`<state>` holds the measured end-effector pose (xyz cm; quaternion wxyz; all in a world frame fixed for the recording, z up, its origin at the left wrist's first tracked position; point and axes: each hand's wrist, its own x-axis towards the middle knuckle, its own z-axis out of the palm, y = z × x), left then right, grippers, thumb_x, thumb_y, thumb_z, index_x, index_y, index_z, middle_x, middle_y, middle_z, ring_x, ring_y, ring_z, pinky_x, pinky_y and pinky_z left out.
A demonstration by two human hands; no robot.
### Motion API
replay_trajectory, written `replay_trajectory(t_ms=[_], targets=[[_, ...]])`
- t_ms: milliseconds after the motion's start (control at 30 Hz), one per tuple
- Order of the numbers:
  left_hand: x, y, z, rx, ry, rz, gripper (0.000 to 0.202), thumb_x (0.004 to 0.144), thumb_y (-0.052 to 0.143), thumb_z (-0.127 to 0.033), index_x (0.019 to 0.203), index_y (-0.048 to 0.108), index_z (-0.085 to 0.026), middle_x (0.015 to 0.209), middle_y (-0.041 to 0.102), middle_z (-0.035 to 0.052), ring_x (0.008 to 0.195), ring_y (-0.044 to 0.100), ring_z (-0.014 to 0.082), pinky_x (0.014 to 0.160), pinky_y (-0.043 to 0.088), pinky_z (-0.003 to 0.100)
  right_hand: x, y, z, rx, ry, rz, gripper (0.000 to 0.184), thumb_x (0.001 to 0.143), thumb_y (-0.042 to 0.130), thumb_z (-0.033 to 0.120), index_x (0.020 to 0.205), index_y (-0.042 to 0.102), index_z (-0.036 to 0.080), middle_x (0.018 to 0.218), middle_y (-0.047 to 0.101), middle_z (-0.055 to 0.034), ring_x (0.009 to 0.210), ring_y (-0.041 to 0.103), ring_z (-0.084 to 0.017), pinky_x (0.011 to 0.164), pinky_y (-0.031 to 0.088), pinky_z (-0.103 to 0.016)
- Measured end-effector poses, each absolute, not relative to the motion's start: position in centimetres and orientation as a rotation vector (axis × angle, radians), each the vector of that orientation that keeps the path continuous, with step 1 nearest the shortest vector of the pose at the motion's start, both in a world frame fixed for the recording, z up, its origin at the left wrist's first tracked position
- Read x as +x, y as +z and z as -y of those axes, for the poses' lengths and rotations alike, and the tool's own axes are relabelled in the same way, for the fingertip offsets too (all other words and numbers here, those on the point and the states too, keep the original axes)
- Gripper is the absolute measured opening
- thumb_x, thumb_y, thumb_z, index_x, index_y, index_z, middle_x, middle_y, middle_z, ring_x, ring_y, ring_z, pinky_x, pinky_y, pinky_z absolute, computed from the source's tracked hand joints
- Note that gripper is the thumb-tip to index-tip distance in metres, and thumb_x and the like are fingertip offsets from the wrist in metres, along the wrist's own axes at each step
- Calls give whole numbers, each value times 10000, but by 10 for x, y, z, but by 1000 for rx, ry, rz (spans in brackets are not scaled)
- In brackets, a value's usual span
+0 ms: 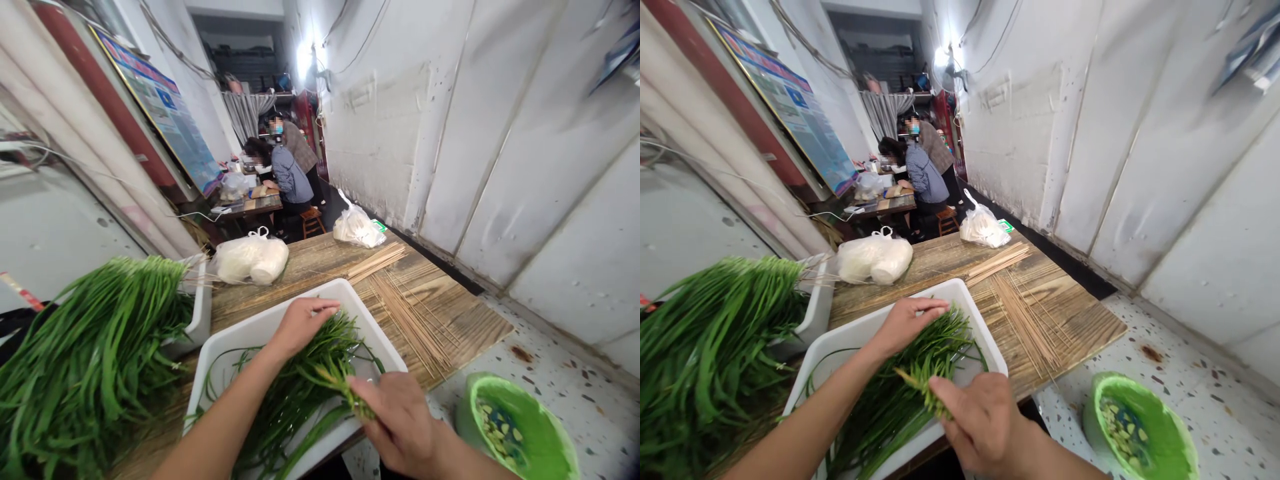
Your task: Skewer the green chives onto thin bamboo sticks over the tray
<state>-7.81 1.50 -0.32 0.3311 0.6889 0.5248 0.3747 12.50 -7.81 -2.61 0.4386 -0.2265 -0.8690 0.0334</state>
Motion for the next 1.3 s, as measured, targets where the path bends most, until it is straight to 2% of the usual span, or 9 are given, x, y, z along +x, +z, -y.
replay_trajectory(t_ms=[233,467,633,800,900,1000,1067,1200,1300], targets=[[-69,-46,-24,2024,628,-1762,196,724,550,-243,795,733,-240,867,714,84,836,613,261,765,393,332,117,-33,82,-454,171,2158,466,826,406,137,1285,328,109,603,627,-20,494,538,-176,501,416,-300],[-58,-48,-34,1950,546,-1976,224,726,546,-307,839,723,-230,909,701,104,849,594,254,729,376,312,117,-36,80,-482,255,2124,441,835,427,144,1269,347,129,580,609,6,467,513,-165,477,375,-289],[-47,-51,-42,1942,336,-2059,215,721,515,-252,720,723,-197,797,706,99,786,607,223,676,376,279,116,-40,79,-500,296,2104,438,834,436,157,1267,366,140,646,639,-13,479,525,-157,479,378,-276],[-46,-57,-45,1886,303,-2103,202,696,525,-229,695,722,-185,726,702,96,681,614,212,609,385,271,117,-37,78,-542,360,2015,407,838,450,181,1244,420,162,594,599,3,478,516,-145,494,406,-251],[-49,-50,-42,1957,432,-2054,209,711,517,-231,709,722,-194,768,701,81,737,612,202,670,408,271,119,-31,79,-570,412,1953,389,838,469,180,1227,447,177,569,562,16,477,501,-136,502,415,-234],[-54,-33,-35,2007,891,-1824,186,712,557,-273,740,724,-195,861,696,68,838,602,194,780,422,275,120,-25,79,-685,578,1883,340,846,473,203,1183,505,183,567,519,26,465,457,-118,481,396,-217],[-57,-18,-28,1872,1136,-1620,199,704,593,-317,778,722,-186,876,698,61,857,605,195,817,430,290,119,-22,76,-823,753,1803,316,855,470,231,1156,543,170,523,432,50,436,388,-104,438,353,-207],[-61,5,-11,1456,1199,-1323,299,698,626,-366,890,702,-149,913,702,82,890,612,216,865,427,347,113,-18,60,-978,954,1649,339,861,465,270,1150,563,123,524,320,63,452,309,-94,436,298,-212],[-65,16,-1,1363,1166,-1254,292,670,664,-342,877,706,-140,1098,638,116,1052,547,242,963,353,382,111,-17,50,-978,984,1610,360,853,470,274,1155,561,100,549,337,53,478,312,-96,456,291,-221]])
